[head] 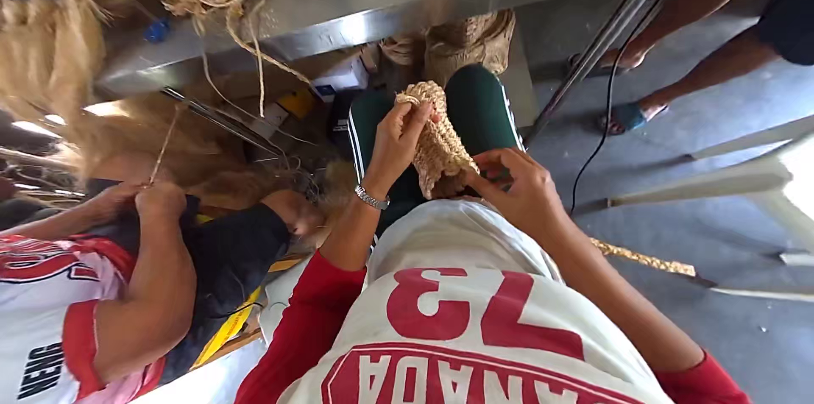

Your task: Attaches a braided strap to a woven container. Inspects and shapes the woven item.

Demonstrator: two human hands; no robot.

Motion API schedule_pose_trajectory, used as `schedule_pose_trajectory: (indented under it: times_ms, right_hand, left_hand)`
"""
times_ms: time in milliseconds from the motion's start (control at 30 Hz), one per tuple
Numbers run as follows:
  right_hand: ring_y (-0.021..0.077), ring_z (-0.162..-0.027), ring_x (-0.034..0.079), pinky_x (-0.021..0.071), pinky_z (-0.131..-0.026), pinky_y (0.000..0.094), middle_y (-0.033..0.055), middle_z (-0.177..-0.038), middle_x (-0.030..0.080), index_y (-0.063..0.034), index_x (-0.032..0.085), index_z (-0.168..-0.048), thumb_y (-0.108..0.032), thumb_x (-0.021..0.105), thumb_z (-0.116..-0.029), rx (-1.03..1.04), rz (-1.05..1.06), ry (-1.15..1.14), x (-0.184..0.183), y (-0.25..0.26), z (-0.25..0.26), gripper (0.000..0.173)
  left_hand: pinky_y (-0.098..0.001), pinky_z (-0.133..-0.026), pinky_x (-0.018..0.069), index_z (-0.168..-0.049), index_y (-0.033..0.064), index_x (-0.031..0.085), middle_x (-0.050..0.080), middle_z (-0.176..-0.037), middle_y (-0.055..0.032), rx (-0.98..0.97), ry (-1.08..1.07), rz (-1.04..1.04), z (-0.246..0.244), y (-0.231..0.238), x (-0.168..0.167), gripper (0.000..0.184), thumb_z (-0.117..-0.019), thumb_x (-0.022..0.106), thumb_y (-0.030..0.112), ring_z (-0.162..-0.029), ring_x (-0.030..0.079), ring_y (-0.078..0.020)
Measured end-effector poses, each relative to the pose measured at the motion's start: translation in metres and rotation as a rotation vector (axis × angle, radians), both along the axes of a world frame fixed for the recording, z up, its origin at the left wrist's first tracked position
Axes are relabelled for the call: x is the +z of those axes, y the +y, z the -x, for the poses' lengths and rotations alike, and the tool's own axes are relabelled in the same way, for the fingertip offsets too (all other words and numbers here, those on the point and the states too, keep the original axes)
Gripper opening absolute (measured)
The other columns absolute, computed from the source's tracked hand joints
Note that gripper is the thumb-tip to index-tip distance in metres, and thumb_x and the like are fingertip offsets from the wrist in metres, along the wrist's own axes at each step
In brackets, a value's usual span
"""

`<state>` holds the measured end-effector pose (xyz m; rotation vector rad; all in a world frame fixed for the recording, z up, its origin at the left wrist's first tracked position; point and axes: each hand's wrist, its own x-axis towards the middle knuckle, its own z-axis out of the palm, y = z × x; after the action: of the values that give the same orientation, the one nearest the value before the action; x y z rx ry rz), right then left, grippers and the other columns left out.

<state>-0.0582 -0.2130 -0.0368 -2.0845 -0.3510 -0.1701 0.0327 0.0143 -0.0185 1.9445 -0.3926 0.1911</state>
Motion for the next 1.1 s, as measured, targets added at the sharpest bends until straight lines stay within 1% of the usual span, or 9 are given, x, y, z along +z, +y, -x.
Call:
schedule_pose_trajectory:
  times_ms: [167,333,567,667,800,867,933,1000,1100]
  right_hand:
    - [0.0102,-0.076,0.071,0.0612,-0.073,0.0326,0.0038,-0.088,0.074,-0.0059,0.074,-0.109,-0.029,0.059,-0.1038,0.041,0.021,0.124,0.0,-0.005,0.018,0.028]
    - [0.0043,-0.068,0.068,0.0595,-0.063,0.0246,-0.0025,-0.08,0.073,-0.0094,0.073,-0.109,-0.032,0.056,-0.1051,0.054,-0.058,0.12,0.001,0.003,0.029,0.028]
    - [0.0023,-0.065,0.068,0.0583,-0.062,0.0214,-0.0037,-0.076,0.073,-0.0086,0.07,-0.096,-0.029,0.062,-0.1025,0.089,-0.126,0.2,0.004,0.017,0.037,0.023]
    - [0.002,-0.064,0.068,0.0581,-0.062,0.0208,-0.0039,-0.074,0.072,-0.0089,0.069,-0.093,-0.029,0.063,-0.1025,0.116,-0.142,0.251,0.001,0.024,0.034,0.023]
    - [0.0031,-0.065,0.069,0.0593,-0.063,0.0221,-0.0022,-0.074,0.072,-0.0078,0.068,-0.093,-0.029,0.063,-0.1027,0.121,-0.144,0.238,-0.007,0.03,0.033,0.024]
    - [0.0036,-0.063,0.067,0.058,-0.061,0.0232,-0.0026,-0.073,0.071,-0.009,0.069,-0.094,-0.034,0.062,-0.1029,0.121,-0.122,0.174,-0.009,0.029,0.033,0.028]
    - [0.0073,-0.071,0.068,0.0586,-0.065,0.0295,-0.0015,-0.082,0.072,-0.0114,0.072,-0.107,-0.042,0.059,-0.1024,0.144,-0.04,0.103,-0.002,0.019,0.031,0.034]
    - [0.017,-0.095,0.071,0.0585,-0.086,0.0437,0.0035,-0.104,0.075,-0.0131,0.07,-0.129,-0.049,0.055,-0.1034,0.197,0.064,0.118,0.019,0.001,0.029,0.047]
    - [0.023,-0.107,0.069,0.0549,-0.095,0.051,0.007,-0.116,0.073,-0.0144,0.067,-0.135,-0.048,0.044,-0.1075,0.161,0.171,0.098,0.047,-0.025,0.029,0.049]
  left_hand:
    - [-0.0372,-0.103,0.0525,-0.135,-0.007,0.048,0.064,-0.125,-0.0156,-0.082,-0.018,0.154,0.016,-0.003,-0.011,0.044,-0.1016,0.061,0.019,-0.117,0.063,-0.0198]
    - [-0.0457,-0.117,0.0356,-0.162,0.0065,0.014,0.021,-0.168,-0.0139,0.151,0.018,0.053,0.059,-0.008,-0.024,0.086,-0.1005,0.061,0.044,-0.152,0.028,-0.0252]
    - [-0.0478,-0.122,0.033,-0.131,0.0122,0.068,0.028,-0.162,-0.0214,-0.075,-0.275,-0.124,0.079,-0.014,-0.05,0.031,-0.1032,0.056,0.014,-0.153,0.025,-0.0336]
    - [-0.0468,-0.123,0.0324,-0.132,0.0101,0.069,0.034,-0.161,-0.0186,-0.117,-0.237,-0.112,0.075,-0.015,-0.05,0.032,-0.1031,0.054,0.009,-0.152,0.028,-0.0313]
    - [-0.053,-0.123,0.0262,-0.14,0.0142,0.06,0.035,-0.161,-0.0166,-0.088,-0.343,-0.355,0.072,-0.012,-0.058,0.052,-0.0899,0.07,0.018,-0.153,0.026,-0.0334]
    - [-0.0483,-0.12,0.0342,-0.135,0.0123,0.065,0.046,-0.154,-0.017,0.0,-0.443,-0.418,0.069,-0.015,-0.056,0.042,-0.0933,0.069,0.011,-0.148,0.037,-0.0336]
    - [-0.0438,-0.117,0.0401,-0.131,0.0095,0.069,0.056,-0.147,-0.0155,0.051,-0.492,-0.409,0.061,-0.013,-0.047,0.037,-0.0948,0.064,0.003,-0.142,0.046,-0.0318]
    - [-0.0411,-0.115,0.0443,-0.132,0.0048,0.067,0.06,-0.142,-0.0141,0.098,-0.476,-0.37,0.05,-0.005,-0.031,0.034,-0.0985,0.061,0.003,-0.138,0.053,-0.0274]
    - [-0.0389,-0.109,0.0497,-0.133,-0.0037,0.062,0.064,-0.135,-0.0162,0.179,-0.494,-0.23,0.025,0.02,-0.01,0.033,-0.1021,0.059,0.007,-0.128,0.061,-0.0232]
